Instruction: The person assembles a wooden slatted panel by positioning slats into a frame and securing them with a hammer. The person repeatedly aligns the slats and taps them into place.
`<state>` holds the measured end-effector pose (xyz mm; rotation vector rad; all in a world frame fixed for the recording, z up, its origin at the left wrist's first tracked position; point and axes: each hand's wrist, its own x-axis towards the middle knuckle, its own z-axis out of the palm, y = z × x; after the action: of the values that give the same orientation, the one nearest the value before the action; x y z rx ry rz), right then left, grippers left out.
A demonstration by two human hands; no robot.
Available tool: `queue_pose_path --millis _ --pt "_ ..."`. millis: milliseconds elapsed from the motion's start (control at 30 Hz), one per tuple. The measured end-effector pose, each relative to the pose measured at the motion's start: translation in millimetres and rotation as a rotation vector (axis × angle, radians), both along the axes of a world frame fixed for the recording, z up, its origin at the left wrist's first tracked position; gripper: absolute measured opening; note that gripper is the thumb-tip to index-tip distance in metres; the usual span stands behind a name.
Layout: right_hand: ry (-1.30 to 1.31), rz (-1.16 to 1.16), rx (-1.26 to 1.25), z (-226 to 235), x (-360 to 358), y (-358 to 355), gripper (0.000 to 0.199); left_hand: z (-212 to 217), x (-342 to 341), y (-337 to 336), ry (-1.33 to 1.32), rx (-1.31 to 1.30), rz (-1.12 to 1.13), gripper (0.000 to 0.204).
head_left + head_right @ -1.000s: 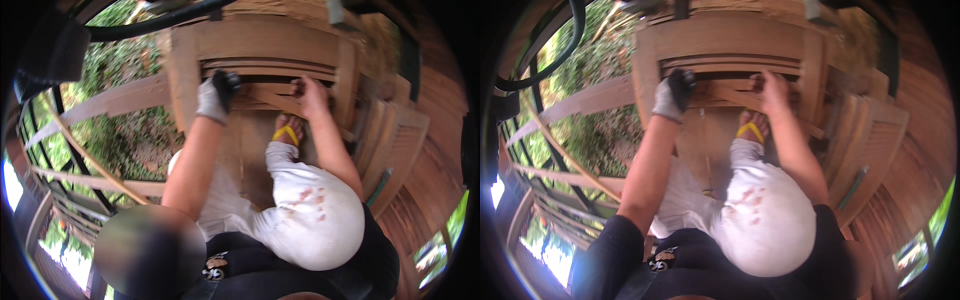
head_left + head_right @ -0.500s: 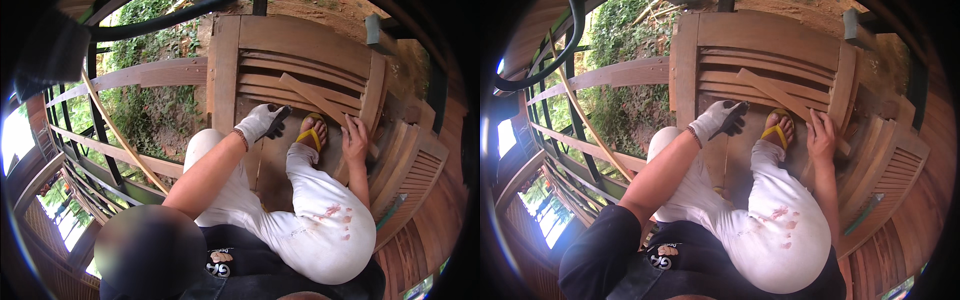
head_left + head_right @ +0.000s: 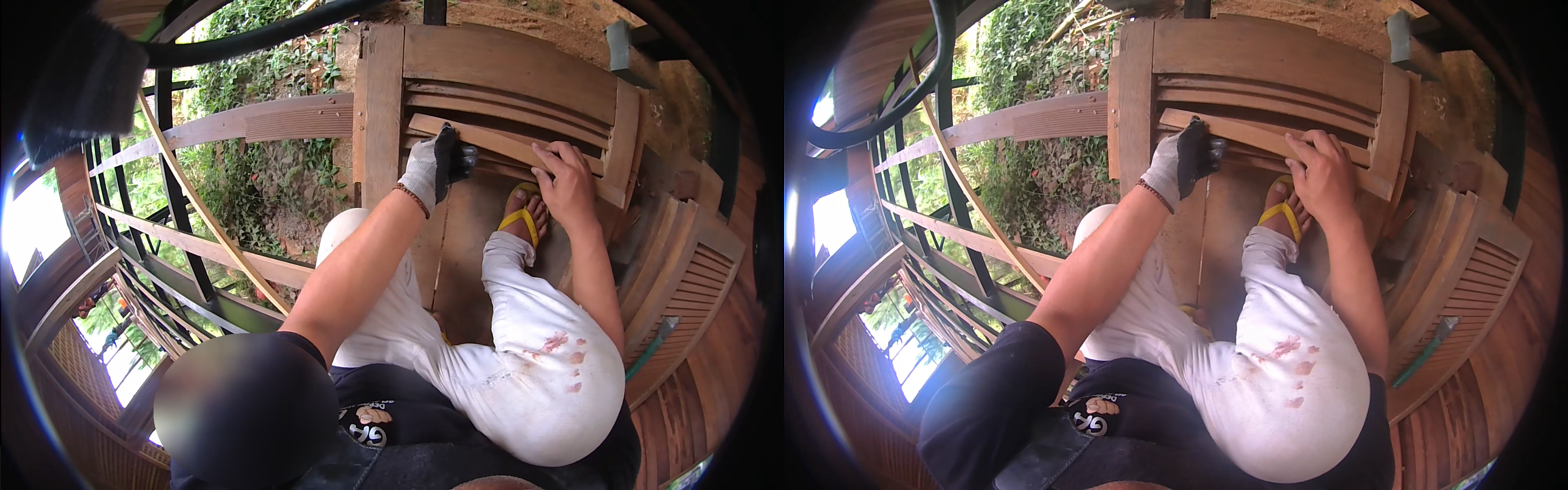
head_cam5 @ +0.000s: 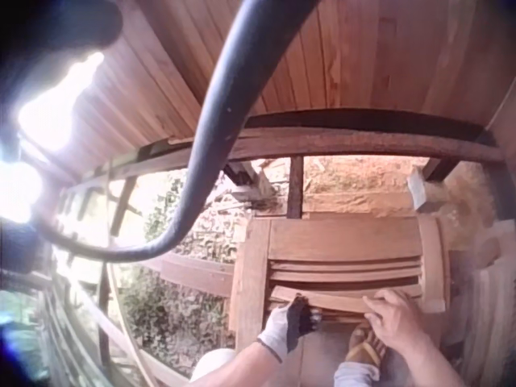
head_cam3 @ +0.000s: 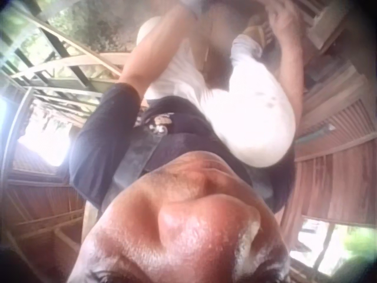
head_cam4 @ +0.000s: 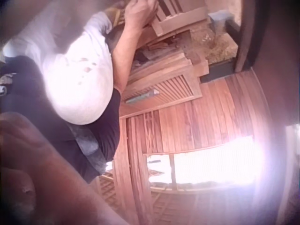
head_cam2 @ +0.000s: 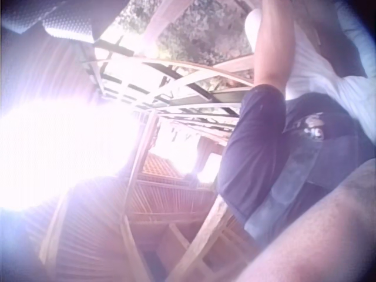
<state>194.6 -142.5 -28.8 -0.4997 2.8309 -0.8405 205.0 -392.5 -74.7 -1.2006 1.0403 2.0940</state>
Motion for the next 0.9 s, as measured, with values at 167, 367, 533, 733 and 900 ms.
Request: queue_pose_path --millis 167,367,533,733,900 --pt "-0.048 -0.017 -0.041 -1.4 -10.3 -12.8 0.039 8.2 -12.9 -4.0 -0.01 -0.043 0.076 0.023" --pt "0.006 0.035 -0.079 -12.3 -20.3 -6.9 0.041 12.3 -18.5 -2.7 -0.057 -0.086 0.086 0.017" --pt "0.007 0.015 -0.075 -14.2 -23.2 -10.4 0.042 4.3 -21.9 -7.1 -0.065 -0.083 0.047 0.017" --pt "-0.006 0.01 -0.066 -14.2 -23.1 -14.7 0.042 8.5 -28.1 -4.0 -0.091 -0.133 0.08 0.017" --pt "0.047 0.059 -0.096 -16.1 -29.0 -12.9 0.038 7.5 -26.6 -1.7 -0.089 -0.206 0.057 0.019"
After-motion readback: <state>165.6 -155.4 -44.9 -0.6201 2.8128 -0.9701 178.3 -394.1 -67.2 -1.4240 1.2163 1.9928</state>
